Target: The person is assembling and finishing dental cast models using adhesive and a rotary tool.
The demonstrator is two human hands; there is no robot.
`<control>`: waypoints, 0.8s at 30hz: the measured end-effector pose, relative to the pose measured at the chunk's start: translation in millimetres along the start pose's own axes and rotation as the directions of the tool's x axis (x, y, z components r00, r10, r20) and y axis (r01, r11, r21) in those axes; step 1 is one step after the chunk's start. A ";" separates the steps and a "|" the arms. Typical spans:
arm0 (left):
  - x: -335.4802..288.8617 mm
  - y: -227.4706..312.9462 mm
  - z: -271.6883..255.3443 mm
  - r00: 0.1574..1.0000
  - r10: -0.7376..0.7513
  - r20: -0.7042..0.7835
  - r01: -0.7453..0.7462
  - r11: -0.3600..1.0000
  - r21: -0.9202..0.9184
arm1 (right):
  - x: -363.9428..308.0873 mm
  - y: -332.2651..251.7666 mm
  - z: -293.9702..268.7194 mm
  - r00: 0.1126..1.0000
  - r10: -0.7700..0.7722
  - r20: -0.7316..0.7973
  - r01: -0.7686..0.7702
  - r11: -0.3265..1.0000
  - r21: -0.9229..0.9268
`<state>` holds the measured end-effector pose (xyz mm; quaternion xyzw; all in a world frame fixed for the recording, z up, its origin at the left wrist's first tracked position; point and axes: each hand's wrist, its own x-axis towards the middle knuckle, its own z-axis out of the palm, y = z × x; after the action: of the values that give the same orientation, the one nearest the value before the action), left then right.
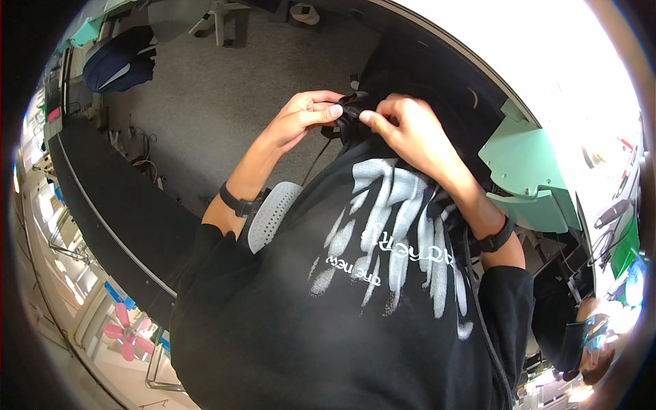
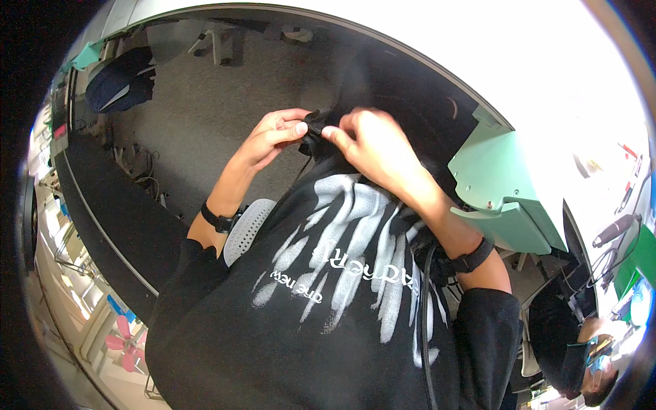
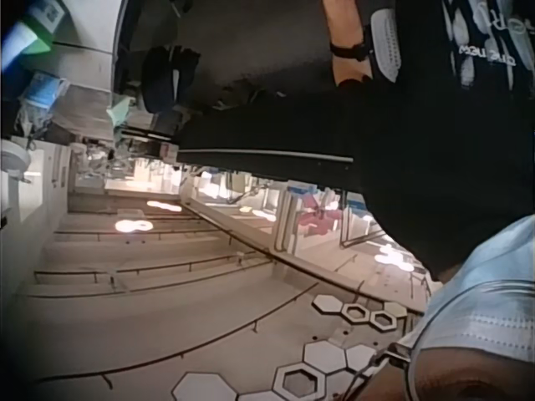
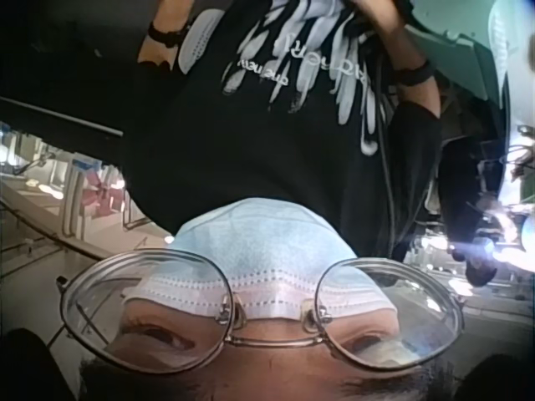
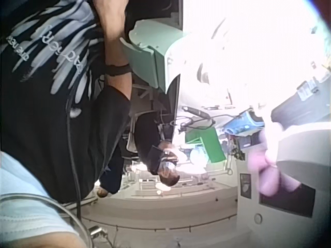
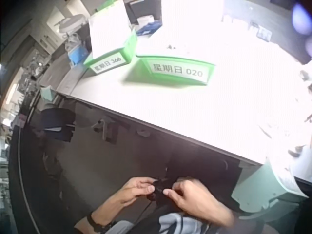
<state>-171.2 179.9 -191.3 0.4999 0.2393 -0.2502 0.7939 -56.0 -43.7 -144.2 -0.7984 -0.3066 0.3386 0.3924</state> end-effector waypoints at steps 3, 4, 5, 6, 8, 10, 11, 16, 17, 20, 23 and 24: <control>-7.2 4.3 2.3 0.995 0.095 -0.042 -0.092 0.993 0.072 | 0.1 2.2 13.9 0.985 -0.165 0.052 0.172 0.968 -0.182; -9.4 5.8 3.3 0.989 0.138 -0.054 -0.131 0.984 0.124 | 2.7 1.5 15.6 0.985 -0.165 0.052 0.172 0.968 -0.181; -11.0 8.9 4.5 0.989 0.137 -0.054 -0.130 0.984 0.124 | 7.0 1.7 16.8 0.983 -0.145 0.110 0.167 0.959 -0.227; -14.7 13.3 5.5 0.981 0.174 -0.082 -0.158 0.971 0.177 | 11.6 0.3 18.2 0.977 -0.128 0.170 0.171 0.947 -0.272; -19.6 15.3 7.6 0.970 0.213 -0.114 -0.183 0.955 0.232 | 14.1 -0.8 20.9 0.973 -0.108 0.202 0.162 0.948 -0.273; -22.1 14.6 10.2 0.957 0.263 -0.122 -0.226 0.940 0.256 | 13.1 0.6 27.8 0.969 -0.207 0.137 0.241 0.919 -0.311; -24.5 16.2 10.0 0.956 0.264 -0.127 -0.225 0.940 0.258 | 16.4 0.6 26.1 0.967 -0.212 0.139 0.246 0.919 -0.308; -32.6 54.1 22.1 0.896 0.443 -0.035 -0.420 0.869 0.263 | 25.7 4.6 23.9 0.958 -0.087 0.273 0.087 0.996 0.014; -34.1 62.5 23.0 0.902 0.430 -0.020 -0.407 0.867 0.288 | 25.6 4.4 21.1 0.959 -0.087 0.270 0.087 0.996 0.014; -35.6 69.3 22.8 0.908 0.418 0.002 -0.402 0.873 0.277 | 27.3 -3.0 13.9 0.933 0.009 0.359 -0.013 1.000 0.009; -37.1 78.5 26.6 0.911 0.413 0.020 -0.406 0.884 0.232 | 24.8 -4.9 13.3 0.938 0.014 0.345 -0.031 0.999 0.044; -37.3 79.5 27.7 0.911 0.411 0.022 -0.405 0.884 0.233 | 24.9 -5.1 13.4 0.943 0.000 0.333 -0.018 0.998 0.052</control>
<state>-145.4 190.3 -103.5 0.6317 0.1091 -0.0970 0.7614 -53.1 -16.6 -153.6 -0.7201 -0.3554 0.4785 0.3551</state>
